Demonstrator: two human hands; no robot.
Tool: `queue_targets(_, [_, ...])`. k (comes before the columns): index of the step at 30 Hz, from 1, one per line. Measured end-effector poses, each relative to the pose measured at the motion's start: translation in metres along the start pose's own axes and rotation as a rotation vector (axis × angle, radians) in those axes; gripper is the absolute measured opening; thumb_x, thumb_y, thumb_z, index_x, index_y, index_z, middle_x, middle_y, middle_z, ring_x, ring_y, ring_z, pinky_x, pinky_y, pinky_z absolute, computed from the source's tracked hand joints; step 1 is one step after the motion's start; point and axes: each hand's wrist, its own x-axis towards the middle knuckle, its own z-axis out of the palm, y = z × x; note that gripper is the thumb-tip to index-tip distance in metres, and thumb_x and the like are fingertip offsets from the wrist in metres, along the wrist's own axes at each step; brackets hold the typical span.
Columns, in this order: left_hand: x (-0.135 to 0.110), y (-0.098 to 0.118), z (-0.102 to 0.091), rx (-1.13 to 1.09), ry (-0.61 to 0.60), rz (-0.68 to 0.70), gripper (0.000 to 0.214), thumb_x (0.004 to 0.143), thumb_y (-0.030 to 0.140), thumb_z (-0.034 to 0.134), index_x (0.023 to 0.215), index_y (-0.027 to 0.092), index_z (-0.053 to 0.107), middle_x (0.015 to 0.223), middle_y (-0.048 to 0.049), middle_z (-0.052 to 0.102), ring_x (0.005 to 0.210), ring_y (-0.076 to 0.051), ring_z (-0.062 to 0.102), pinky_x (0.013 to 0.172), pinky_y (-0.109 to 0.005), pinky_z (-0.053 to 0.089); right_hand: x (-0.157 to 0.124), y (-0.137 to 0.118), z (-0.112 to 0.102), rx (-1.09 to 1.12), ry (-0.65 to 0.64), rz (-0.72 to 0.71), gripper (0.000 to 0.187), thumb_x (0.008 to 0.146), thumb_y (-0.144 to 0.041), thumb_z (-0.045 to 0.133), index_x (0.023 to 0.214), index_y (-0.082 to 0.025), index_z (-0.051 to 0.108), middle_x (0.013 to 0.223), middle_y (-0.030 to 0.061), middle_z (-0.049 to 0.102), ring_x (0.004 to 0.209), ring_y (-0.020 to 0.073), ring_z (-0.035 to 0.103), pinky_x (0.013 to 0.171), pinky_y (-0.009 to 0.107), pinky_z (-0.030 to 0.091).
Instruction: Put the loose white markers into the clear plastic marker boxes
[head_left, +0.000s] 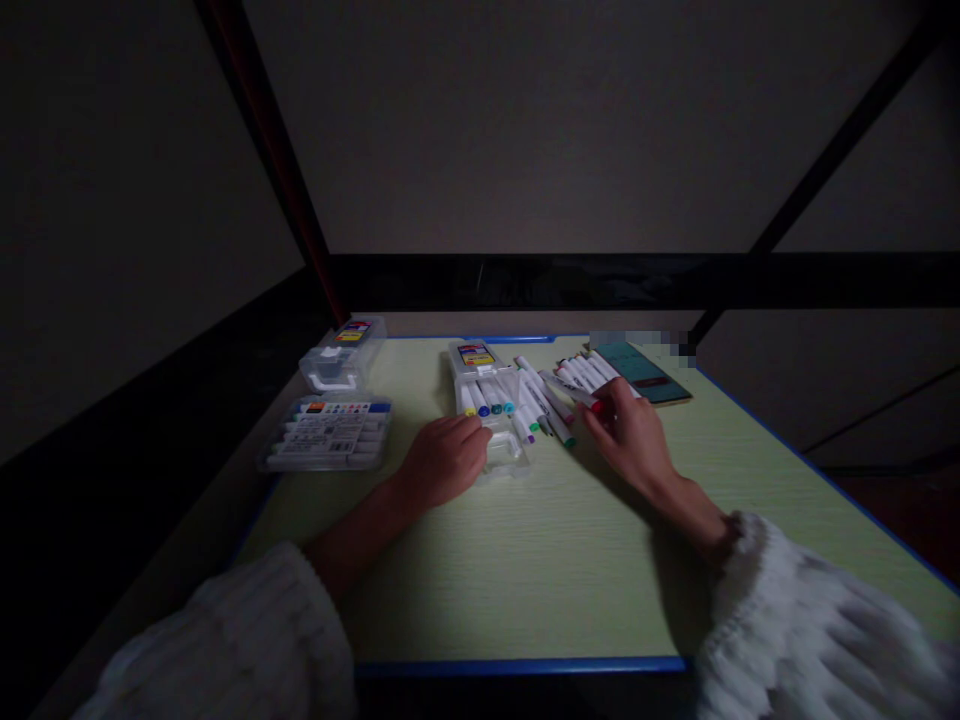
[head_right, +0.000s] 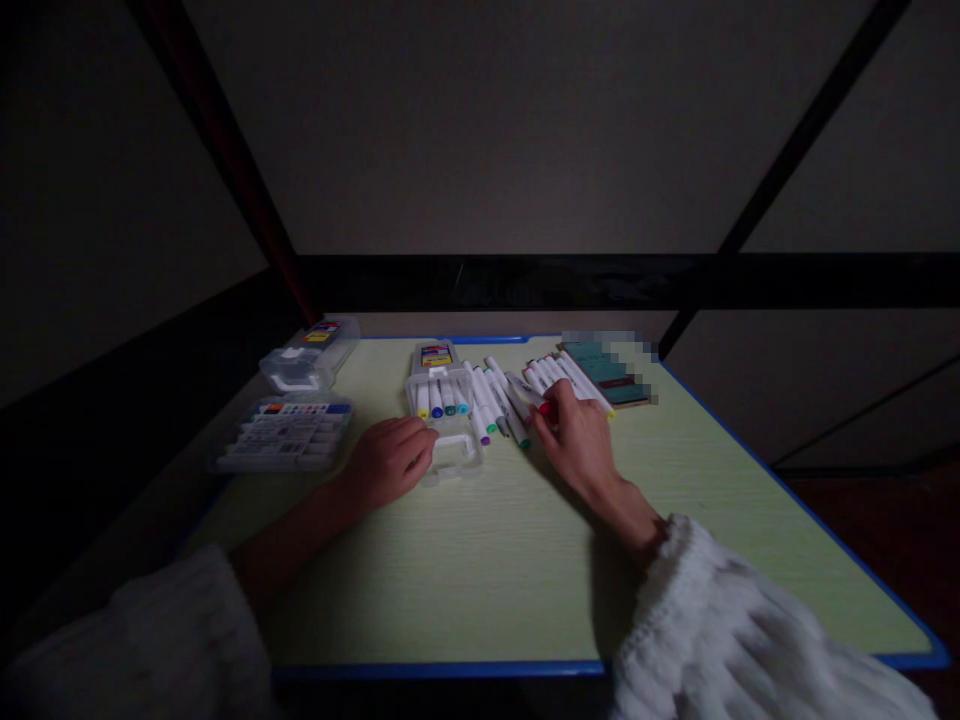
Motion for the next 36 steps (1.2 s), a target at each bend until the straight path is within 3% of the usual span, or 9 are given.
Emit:
queue_targets(18, [0.0003, 0.0009, -0.0012, -0.008, -0.009, 0.0, 0.018, 0.082, 0.011, 0.041, 0.072, 0.015, 0.056, 0.067, -0.0028, 0.054, 0.064, -0.015, 0.051, 0.059, -0.026, 0.04, -0.0025, -0.0011, 0.0025, 0.11, 0.056, -0.045, 0.014, 0.079, -0.031, 0.04, 0.084, -0.018, 0.044, 0.065, 0.0061, 0.055, 0.06, 0.018, 0.047, 0.057, 0.03, 0.036])
queue_targets(33, [0.0011, 0.001, -0.0022, 0.01, 0.018, -0.001, 0.018, 0.081, 0.011, 0.042, 0.071, 0.016, 0.056, 0.066, -0.0024, 0.056, 0.063, -0.015, 0.052, 0.058, -0.025, 0.041, -0.0068, -0.0079, -0.0034, 0.079, 0.046, -0.089, 0.016, 0.081, -0.031, 0.038, 0.085, -0.018, 0.047, 0.07, 0.0096, 0.056, 0.065, 0.0207, 0.049, 0.063, 0.033, 0.039])
queue_targets(36, [0.0015, 0.001, -0.003, 0.002, 0.041, 0.005, 0.018, 0.08, 0.01, 0.042, 0.071, 0.015, 0.056, 0.066, -0.0026, 0.055, 0.062, -0.015, 0.051, 0.058, -0.025, 0.041, -0.007, -0.0051, -0.0013, 0.074, 0.096, -0.157, 0.014, 0.081, -0.029, 0.039, 0.082, -0.018, 0.048, 0.069, 0.0087, 0.056, 0.064, 0.0203, 0.049, 0.064, 0.034, 0.039])
